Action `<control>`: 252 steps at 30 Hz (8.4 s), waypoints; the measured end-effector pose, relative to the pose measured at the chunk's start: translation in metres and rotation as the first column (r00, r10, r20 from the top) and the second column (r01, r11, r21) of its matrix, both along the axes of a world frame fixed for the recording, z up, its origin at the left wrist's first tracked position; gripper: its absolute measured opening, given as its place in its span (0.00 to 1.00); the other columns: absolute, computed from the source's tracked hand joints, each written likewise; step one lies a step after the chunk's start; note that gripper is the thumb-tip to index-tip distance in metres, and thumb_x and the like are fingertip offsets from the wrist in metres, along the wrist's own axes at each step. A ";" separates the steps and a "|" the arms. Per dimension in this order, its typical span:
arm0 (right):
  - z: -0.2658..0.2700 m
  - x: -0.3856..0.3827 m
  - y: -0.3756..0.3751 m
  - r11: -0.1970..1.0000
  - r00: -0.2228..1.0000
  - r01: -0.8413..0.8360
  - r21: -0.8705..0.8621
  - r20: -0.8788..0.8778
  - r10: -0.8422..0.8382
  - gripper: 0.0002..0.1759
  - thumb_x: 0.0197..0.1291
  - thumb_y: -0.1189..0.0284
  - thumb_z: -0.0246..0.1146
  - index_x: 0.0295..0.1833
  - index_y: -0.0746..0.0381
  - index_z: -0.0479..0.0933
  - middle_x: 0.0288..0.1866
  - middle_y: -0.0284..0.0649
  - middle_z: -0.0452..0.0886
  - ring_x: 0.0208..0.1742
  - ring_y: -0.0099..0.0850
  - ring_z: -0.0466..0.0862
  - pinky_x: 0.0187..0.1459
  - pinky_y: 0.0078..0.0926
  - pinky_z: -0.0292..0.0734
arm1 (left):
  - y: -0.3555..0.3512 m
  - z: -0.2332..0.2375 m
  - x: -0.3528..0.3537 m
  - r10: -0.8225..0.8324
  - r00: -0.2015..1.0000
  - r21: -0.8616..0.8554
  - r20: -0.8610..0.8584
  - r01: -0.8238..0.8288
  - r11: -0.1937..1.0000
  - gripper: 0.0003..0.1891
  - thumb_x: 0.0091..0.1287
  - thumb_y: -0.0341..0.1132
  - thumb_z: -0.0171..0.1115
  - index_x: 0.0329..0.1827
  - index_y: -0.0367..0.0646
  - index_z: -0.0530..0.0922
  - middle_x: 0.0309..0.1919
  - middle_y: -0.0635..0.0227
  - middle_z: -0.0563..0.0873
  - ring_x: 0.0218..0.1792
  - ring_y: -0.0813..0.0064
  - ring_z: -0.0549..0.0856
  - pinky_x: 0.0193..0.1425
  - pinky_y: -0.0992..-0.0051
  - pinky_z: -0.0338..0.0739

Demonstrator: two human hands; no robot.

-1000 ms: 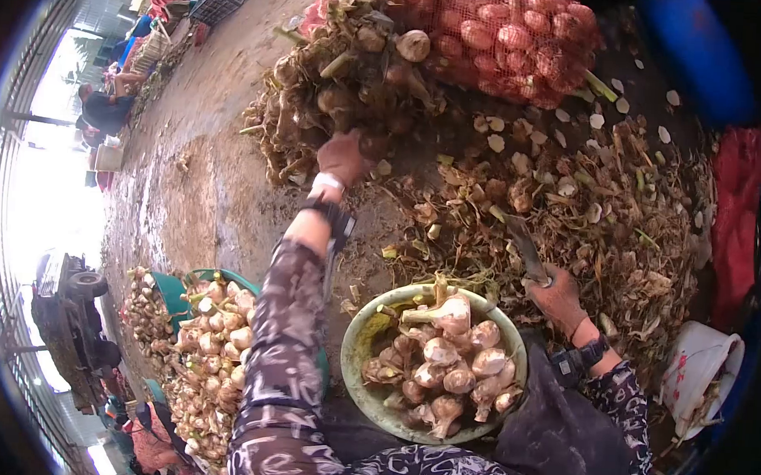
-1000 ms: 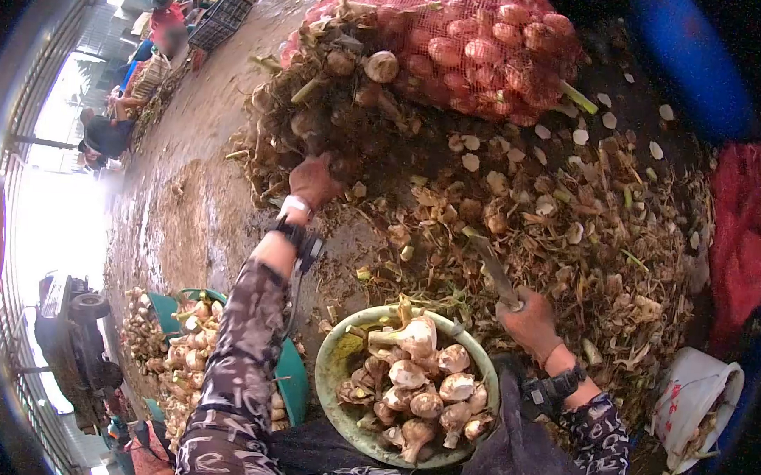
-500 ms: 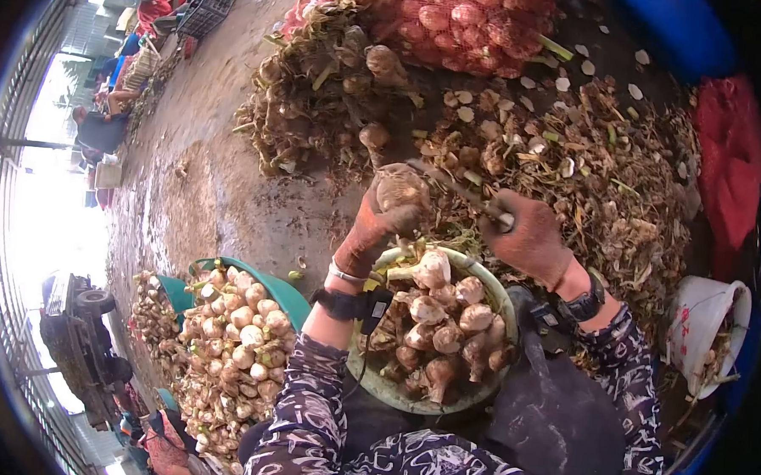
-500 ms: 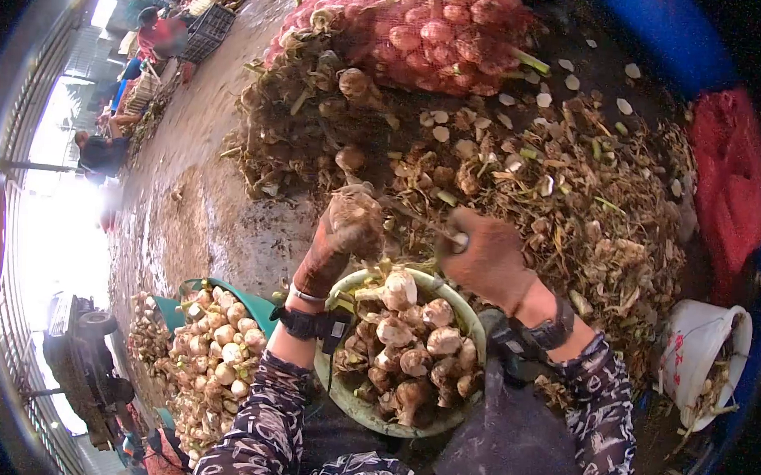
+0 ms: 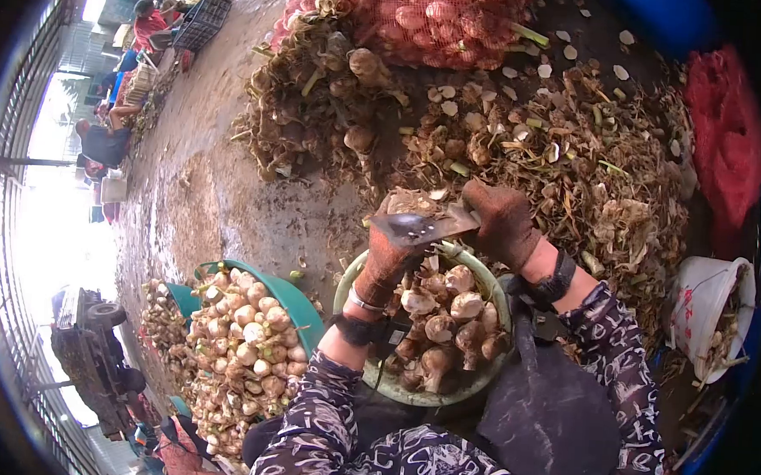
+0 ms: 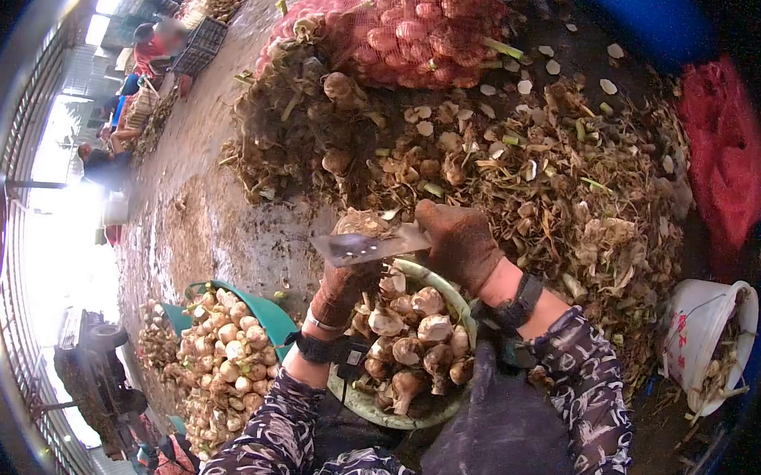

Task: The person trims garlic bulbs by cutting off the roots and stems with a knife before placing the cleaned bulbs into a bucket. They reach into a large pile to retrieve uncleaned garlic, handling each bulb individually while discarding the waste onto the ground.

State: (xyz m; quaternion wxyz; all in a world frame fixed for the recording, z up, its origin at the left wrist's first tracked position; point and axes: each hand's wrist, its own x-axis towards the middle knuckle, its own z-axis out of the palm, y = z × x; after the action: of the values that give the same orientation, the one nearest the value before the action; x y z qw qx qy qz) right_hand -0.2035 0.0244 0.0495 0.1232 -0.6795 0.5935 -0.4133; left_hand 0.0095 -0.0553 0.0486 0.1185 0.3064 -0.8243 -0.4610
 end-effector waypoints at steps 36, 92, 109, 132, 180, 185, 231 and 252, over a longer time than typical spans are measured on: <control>-0.061 -0.035 0.033 0.697 0.963 0.083 0.713 0.122 -0.240 0.16 0.46 0.62 0.63 0.34 0.65 0.78 0.25 0.52 0.79 0.30 0.50 0.81 0.34 0.42 0.76 | -0.061 0.011 0.031 0.523 0.841 0.220 0.139 -0.541 0.811 0.33 0.59 0.45 0.68 0.63 0.39 0.67 0.47 0.67 0.77 0.44 0.75 0.76 0.50 0.72 0.76; -0.050 -0.033 0.043 0.835 0.928 0.245 0.493 0.131 -0.349 0.12 0.50 0.66 0.62 0.29 0.64 0.71 0.24 0.52 0.74 0.28 0.50 0.78 0.29 0.42 0.72 | 0.016 0.050 0.000 0.707 0.580 0.720 -0.404 -0.275 0.637 0.24 0.60 0.36 0.65 0.58 0.40 0.71 0.46 0.64 0.81 0.46 0.71 0.82 0.50 0.66 0.81; -0.045 -0.014 0.017 0.749 0.973 0.108 0.654 0.084 -0.214 0.16 0.52 0.61 0.61 0.35 0.65 0.78 0.27 0.53 0.81 0.32 0.50 0.83 0.33 0.43 0.78 | 0.055 0.026 -0.014 0.723 0.477 0.842 -0.500 0.073 0.534 0.15 0.62 0.44 0.62 0.43 0.41 0.76 0.40 0.68 0.79 0.44 0.69 0.79 0.60 0.69 0.69; -0.081 -0.030 0.036 0.612 0.969 0.125 0.781 0.037 -0.245 0.18 0.49 0.64 0.65 0.41 0.65 0.79 0.33 0.54 0.81 0.36 0.52 0.82 0.39 0.40 0.77 | -0.111 -0.124 0.063 0.299 0.869 -0.120 0.396 -0.274 0.954 0.28 0.55 0.29 0.64 0.61 0.42 0.69 0.53 0.53 0.78 0.52 0.57 0.80 0.60 0.63 0.74; 0.021 -0.015 -0.017 0.958 0.889 0.257 -0.125 0.420 -0.183 0.08 0.50 0.74 0.65 0.32 0.62 0.72 0.20 0.43 0.75 0.19 0.40 0.79 0.22 0.29 0.74 | 0.013 -0.027 -0.051 0.758 0.647 0.649 -0.080 -0.543 0.532 0.15 0.69 0.44 0.57 0.48 0.40 0.73 0.28 0.68 0.78 0.25 0.79 0.79 0.28 0.75 0.81; -0.082 -0.034 0.022 0.691 0.975 0.205 0.694 -0.081 -0.207 0.13 0.48 0.65 0.61 0.33 0.66 0.78 0.26 0.52 0.80 0.31 0.48 0.83 0.35 0.44 0.77 | 0.023 0.052 -0.039 0.666 0.707 0.696 -0.240 -0.353 0.626 0.11 0.68 0.38 0.59 0.46 0.43 0.73 0.37 0.68 0.79 0.34 0.78 0.81 0.35 0.79 0.78; -0.058 -0.022 -0.015 0.710 0.983 0.182 0.680 -0.151 -0.108 0.10 0.52 0.68 0.61 0.34 0.63 0.74 0.28 0.49 0.79 0.29 0.45 0.82 0.28 0.38 0.76 | 0.039 0.027 -0.029 0.361 0.860 0.373 -0.360 -0.222 0.901 0.25 0.52 0.35 0.72 0.51 0.37 0.73 0.42 0.66 0.83 0.44 0.74 0.82 0.50 0.72 0.77; 0.043 -0.012 -0.007 0.961 0.842 0.276 0.007 0.481 -0.245 0.09 0.51 0.70 0.62 0.36 0.63 0.76 0.26 0.48 0.80 0.31 0.36 0.84 0.34 0.38 0.78 | 0.031 -0.003 -0.009 0.957 0.269 0.970 -0.107 -0.182 0.159 0.11 0.65 0.43 0.59 0.41 0.46 0.77 0.35 0.64 0.83 0.34 0.68 0.83 0.32 0.73 0.80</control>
State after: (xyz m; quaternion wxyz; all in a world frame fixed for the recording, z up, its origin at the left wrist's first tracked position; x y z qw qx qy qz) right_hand -0.2159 0.0171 0.0926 0.1871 -0.4731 0.6184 -0.5989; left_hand 0.0007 -0.0247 0.0457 0.4743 0.4294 -0.1261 -0.7581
